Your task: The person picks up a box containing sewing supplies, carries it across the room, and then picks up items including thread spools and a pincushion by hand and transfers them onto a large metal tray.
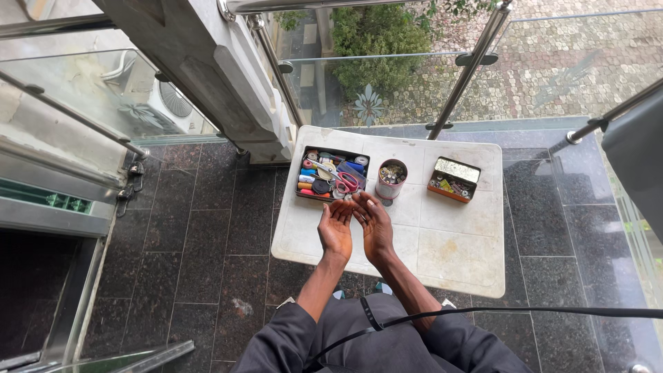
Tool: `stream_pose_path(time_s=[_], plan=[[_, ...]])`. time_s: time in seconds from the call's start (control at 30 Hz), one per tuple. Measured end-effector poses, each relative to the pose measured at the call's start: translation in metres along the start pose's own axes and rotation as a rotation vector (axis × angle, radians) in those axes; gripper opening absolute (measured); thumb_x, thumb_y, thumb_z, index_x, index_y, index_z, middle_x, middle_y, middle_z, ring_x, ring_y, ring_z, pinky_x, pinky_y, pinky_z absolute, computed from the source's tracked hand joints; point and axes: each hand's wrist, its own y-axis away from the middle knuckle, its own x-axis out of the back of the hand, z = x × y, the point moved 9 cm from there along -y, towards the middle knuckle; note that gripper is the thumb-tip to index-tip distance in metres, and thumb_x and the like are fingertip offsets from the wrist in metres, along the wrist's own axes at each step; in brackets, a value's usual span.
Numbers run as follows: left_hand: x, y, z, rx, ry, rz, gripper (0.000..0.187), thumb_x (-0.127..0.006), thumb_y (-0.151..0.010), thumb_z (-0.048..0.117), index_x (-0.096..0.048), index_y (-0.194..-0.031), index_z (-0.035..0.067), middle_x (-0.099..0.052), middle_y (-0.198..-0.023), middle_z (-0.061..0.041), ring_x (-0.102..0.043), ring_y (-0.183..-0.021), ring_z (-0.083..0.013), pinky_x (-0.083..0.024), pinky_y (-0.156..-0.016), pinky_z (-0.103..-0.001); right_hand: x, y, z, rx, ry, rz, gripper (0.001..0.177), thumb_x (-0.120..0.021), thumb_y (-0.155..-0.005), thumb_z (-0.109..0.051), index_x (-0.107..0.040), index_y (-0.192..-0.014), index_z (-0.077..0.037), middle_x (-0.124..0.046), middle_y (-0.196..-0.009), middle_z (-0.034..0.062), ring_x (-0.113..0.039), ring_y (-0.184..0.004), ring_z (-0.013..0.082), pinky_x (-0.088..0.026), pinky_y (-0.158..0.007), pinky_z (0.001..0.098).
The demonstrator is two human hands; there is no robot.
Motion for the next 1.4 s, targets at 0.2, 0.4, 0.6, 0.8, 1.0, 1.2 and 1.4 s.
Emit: stream_pose_path(time_s=[0.2,0.4,0.6,0.8,1.0,1.2,1.4], plan=[[0.068,-0.013,-0.023,0.043,-0.052,0.115,0.037,-0.052,-0.108,0.036,-0.066,-0.105,0.002,-0.069,-0.097,-0.011,-0.067,-0.100,-0.0251,-0.052,-0.100,-0.041,0.027,-0.011,0.016,-0.165,0.130,0.023,0.045,-0.054,-0.099,-0.025,-0.053,-0.138,-0.003,-0.067,-0.130,0.0123,-0.065,-0.116,0.0217,-0.051,-0.098,0.0390],[0.122,-0.003,-0.031,0.113,-0.199,0.229,0.036,-0.046,-0.108,0.033,-0.066,-0.115,0.004,-0.066,-0.099,-0.008,-0.064,-0.099,-0.0204,-0.052,-0.098,-0.040,0.056,-0.027,0.049,-0.287,0.200,-0.003,0.037,-0.054,-0.100,-0.020,-0.057,-0.134,-0.003,-0.070,-0.123,0.0121,-0.070,-0.106,0.0211,-0.055,-0.091,0.0373],[0.152,-0.004,-0.032,0.171,-0.310,0.294,0.033,-0.047,-0.106,0.031,-0.065,-0.116,0.005,-0.066,-0.099,-0.008,-0.067,-0.098,-0.0220,-0.054,-0.095,-0.040,0.083,-0.047,0.084,-0.339,0.254,-0.015,0.037,-0.058,-0.099,-0.021,-0.059,-0.131,-0.004,-0.073,-0.118,0.0110,-0.071,-0.099,0.0184,-0.056,-0.085,0.0336],[0.159,-0.021,-0.025,0.208,-0.410,0.266,0.035,-0.047,-0.105,0.031,-0.064,-0.119,0.004,-0.066,-0.102,-0.009,-0.068,-0.100,-0.0238,-0.055,-0.092,-0.040,0.099,-0.067,0.105,-0.349,0.337,-0.019,0.037,-0.058,-0.100,-0.023,-0.059,-0.130,-0.003,-0.073,-0.116,0.0112,-0.072,-0.098,0.0179,-0.056,-0.083,0.0323],[0.155,-0.042,-0.021,0.257,-0.503,0.201,0.036,-0.047,-0.106,0.031,-0.062,-0.122,0.003,-0.066,-0.105,-0.010,-0.068,-0.100,-0.0232,-0.056,-0.091,-0.039,0.113,-0.078,0.119,-0.360,0.412,0.024,0.039,-0.056,-0.099,-0.023,-0.058,-0.132,-0.003,-0.073,-0.114,0.0099,-0.072,-0.096,0.0178,-0.056,-0.082,0.0325],[0.156,-0.058,-0.022,0.356,-0.614,0.162,0.037,-0.047,-0.107,0.032,-0.061,-0.124,0.003,-0.068,-0.105,-0.009,-0.070,-0.098,-0.0219,-0.055,-0.090,-0.038,0.120,-0.090,0.131,-0.362,0.457,0.046,0.040,-0.058,-0.098,-0.022,-0.059,-0.133,-0.002,-0.073,-0.112,0.0093,-0.071,-0.094,0.0166,-0.056,-0.080,0.0317],[0.159,-0.070,-0.010,0.369,-0.739,0.136,0.038,-0.047,-0.107,0.032,-0.062,-0.125,0.003,-0.069,-0.105,-0.009,-0.071,-0.097,-0.0205,-0.055,-0.089,-0.038,0.119,-0.106,0.146,-0.350,0.499,0.062,0.038,-0.058,-0.098,-0.023,-0.061,-0.130,-0.003,-0.074,-0.110,0.0081,-0.071,-0.092,0.0151,-0.056,-0.079,0.0307]])
